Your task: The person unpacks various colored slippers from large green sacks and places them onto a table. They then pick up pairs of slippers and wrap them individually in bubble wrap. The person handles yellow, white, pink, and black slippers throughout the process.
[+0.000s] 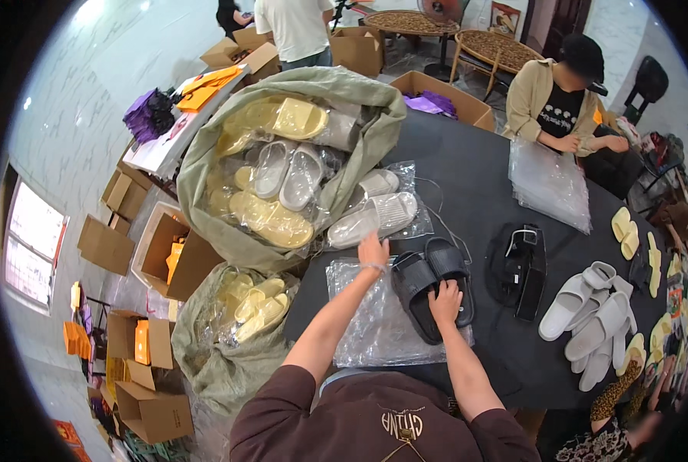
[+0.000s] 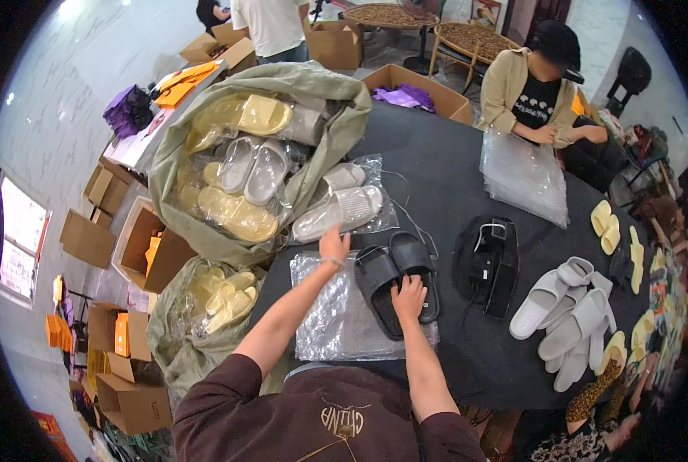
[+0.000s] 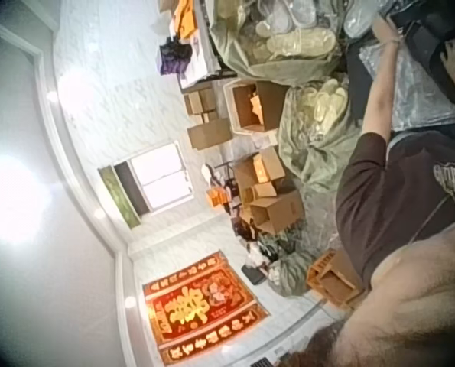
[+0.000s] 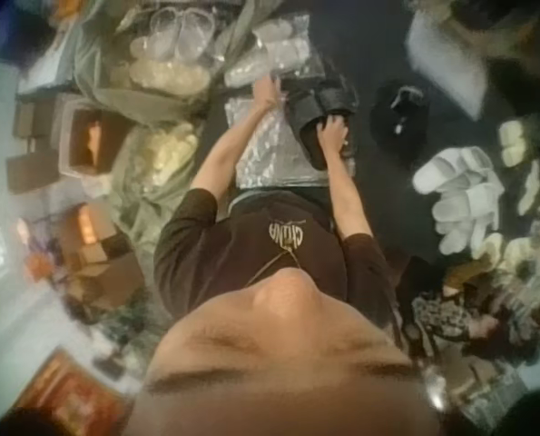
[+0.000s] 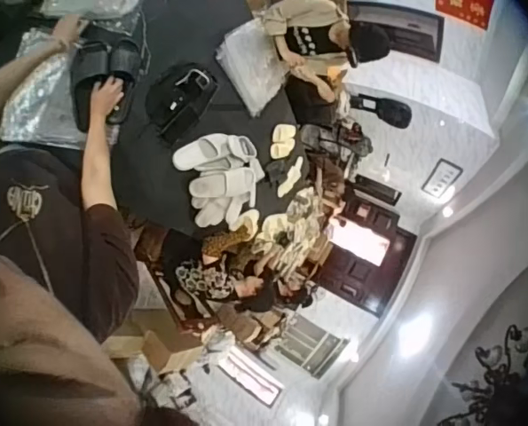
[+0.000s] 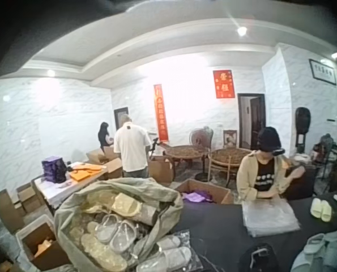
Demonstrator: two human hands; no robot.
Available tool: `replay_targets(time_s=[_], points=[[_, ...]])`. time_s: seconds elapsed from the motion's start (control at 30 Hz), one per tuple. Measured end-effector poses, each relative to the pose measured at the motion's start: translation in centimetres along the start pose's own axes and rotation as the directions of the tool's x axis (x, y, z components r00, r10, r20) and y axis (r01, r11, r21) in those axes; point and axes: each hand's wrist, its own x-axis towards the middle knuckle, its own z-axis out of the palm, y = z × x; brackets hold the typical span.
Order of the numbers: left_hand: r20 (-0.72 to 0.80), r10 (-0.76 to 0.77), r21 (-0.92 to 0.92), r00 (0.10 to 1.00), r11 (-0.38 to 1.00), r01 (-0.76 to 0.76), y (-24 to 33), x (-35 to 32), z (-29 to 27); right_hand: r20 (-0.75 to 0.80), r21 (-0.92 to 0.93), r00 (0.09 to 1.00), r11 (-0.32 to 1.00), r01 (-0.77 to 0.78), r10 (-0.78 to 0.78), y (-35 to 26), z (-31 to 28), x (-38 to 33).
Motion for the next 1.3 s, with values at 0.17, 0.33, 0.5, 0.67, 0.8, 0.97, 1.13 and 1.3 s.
replay_targets(time_s=[0.17, 0.33, 0.5, 0.67, 0.8, 0.97, 1.13, 1.3], points=[[0.171, -0.184, 0.079, 0.968, 0.982, 0.173, 0.7, 4.8, 0.4, -0.024, 0.029, 1.000, 1.000, -0.001, 0.002, 0.1, -0.2, 0.2], [0.298, -0.283, 0.244, 0.912, 0.946, 0.213, 1.1, 6.7, 1.1, -0.036, 0.015, 0.999, 1.000, -0.020, 0.021, 0.3, -0.1, 0.3], [0.367, -0.114, 0.212, 0.923, 0.977, 0.036, -1.8, 7.2, 2.0, -0.023, 0.015, 1.000, 1.000, -0.015, 0.015, 0.2, 0.0, 0.2], [0.398, -0.061, 0.174, 0.915, 0.985, -0.010, -1.8, 7.8, 1.2, -0.031, 0.003, 0.999, 1.000, -0.019, 0.020, 0.6, -0.1, 0.1], [0.395, 0.011, 0.037, 0.919, 0.999, -0.028, -2.4, 9.9, -0.2, -0.036, -0.005, 0.999, 1.000, 0.001, -0.001, 0.4, 0.0, 0.1], [0.423, 0.147, -0.417, 0.894, 0.908, 0.049, 0.7, 13.3, -5.3, -0.056, 0.015, 0.998, 1.000, 0.003, -0.002, 0.7, 0.0, 0.0], [0.431, 0.072, -0.731, 0.899, 0.612, 0.302, 3.0, 14.7, -13.5, -0.016, 0.028, 1.000, 1.000, -0.009, 0.010, 0.4, 0.0, 0.0], [0.544, 0.022, -0.784, 0.839, 0.370, 0.499, 5.1, 12.9, -21.2, -0.036, 0.020, 0.999, 1.000, -0.002, 0.003, 0.1, -0.1, 0.0]])
